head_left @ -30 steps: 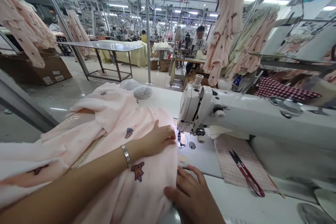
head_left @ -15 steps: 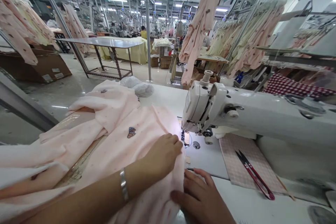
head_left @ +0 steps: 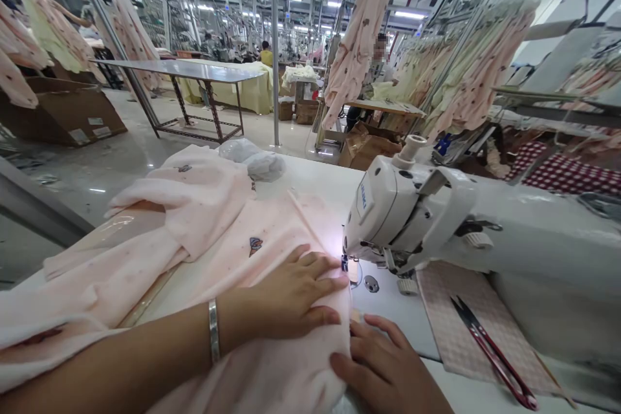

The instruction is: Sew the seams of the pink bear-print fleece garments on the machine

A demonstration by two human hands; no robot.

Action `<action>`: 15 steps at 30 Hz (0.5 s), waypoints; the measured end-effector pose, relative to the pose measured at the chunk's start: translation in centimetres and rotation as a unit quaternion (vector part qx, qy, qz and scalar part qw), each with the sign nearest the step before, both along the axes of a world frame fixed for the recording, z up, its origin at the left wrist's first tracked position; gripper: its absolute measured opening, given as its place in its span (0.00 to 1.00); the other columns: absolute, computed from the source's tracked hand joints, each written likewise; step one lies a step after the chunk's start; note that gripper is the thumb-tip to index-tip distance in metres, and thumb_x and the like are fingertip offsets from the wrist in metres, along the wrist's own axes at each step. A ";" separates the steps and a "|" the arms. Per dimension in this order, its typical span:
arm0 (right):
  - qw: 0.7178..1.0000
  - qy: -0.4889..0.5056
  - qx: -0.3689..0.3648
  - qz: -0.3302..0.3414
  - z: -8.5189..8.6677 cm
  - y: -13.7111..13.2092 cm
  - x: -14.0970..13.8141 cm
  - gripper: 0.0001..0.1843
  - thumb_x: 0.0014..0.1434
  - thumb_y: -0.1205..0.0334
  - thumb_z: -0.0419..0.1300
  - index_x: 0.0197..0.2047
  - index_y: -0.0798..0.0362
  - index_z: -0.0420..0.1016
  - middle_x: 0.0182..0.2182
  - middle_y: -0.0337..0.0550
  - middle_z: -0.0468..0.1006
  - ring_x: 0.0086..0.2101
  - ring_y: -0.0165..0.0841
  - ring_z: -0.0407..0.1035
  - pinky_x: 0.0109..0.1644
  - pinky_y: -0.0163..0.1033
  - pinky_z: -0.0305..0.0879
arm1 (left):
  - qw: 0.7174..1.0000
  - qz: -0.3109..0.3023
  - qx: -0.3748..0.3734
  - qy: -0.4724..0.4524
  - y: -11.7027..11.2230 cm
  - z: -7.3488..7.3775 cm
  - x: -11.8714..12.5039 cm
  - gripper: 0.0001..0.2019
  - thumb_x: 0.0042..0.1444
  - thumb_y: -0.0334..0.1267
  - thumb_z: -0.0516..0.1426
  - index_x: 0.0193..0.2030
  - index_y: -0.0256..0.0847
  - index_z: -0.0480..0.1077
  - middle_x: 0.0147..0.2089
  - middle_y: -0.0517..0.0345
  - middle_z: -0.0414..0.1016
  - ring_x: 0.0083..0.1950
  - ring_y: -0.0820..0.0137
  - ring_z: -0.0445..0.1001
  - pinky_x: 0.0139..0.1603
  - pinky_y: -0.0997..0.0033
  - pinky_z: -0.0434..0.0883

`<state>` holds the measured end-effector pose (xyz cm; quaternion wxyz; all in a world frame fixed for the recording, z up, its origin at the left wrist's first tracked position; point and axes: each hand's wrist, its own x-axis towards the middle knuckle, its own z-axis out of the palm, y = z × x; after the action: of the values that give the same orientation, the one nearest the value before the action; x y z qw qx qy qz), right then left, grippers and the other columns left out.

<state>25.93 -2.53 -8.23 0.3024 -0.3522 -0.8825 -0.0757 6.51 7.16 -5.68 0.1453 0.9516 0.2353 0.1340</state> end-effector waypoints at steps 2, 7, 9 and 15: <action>0.999 0.041 0.018 -0.020 -0.1 0.0 -0.1 0.17 0.67 0.63 0.44 0.37 0.48 0.73 0.27 0.35 0.74 0.40 0.29 0.69 0.51 0.38 0.56 | 1.000 -0.008 -0.004 0.008 0.2 0.1 -0.1 0.23 0.62 0.51 0.47 0.62 0.48 0.57 0.61 0.51 0.59 0.60 0.59 0.57 0.62 0.51 0.48; 0.999 0.016 0.029 -0.009 1.4 -0.3 0.3 0.10 0.58 0.72 0.51 0.38 0.55 0.72 0.39 0.47 0.75 0.47 0.37 0.67 0.50 0.44 0.63 | 0.997 -0.021 -0.073 0.022 0.9 1.2 -0.1 0.17 0.66 0.43 0.45 0.59 0.49 0.61 0.62 0.54 0.59 0.60 0.62 0.58 0.62 0.56 0.50; 1.000 0.001 0.017 0.016 1.6 -0.4 0.4 0.10 0.58 0.73 0.50 0.38 0.57 0.72 0.39 0.45 0.76 0.49 0.36 0.67 0.54 0.43 0.61 | 0.997 -0.019 -0.080 -0.002 1.0 1.4 -0.2 0.14 0.65 0.41 0.46 0.55 0.48 0.65 0.60 0.55 0.62 0.59 0.64 0.60 0.61 0.59 0.50; 0.999 -0.001 0.034 0.022 0.2 -0.1 0.1 0.09 0.60 0.71 0.51 0.35 0.55 0.73 0.33 0.39 0.78 0.42 0.31 0.71 0.52 0.37 0.64 | 0.998 -0.050 -0.016 -0.023 0.9 0.7 -0.5 0.10 0.62 0.39 0.51 0.48 0.46 0.69 0.55 0.56 0.65 0.55 0.65 0.63 0.61 0.58 0.50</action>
<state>25.99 -2.61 -8.00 0.3150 -0.3227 -0.8870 -0.0991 6.05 8.06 -4.99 0.1725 0.9564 0.1863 0.1444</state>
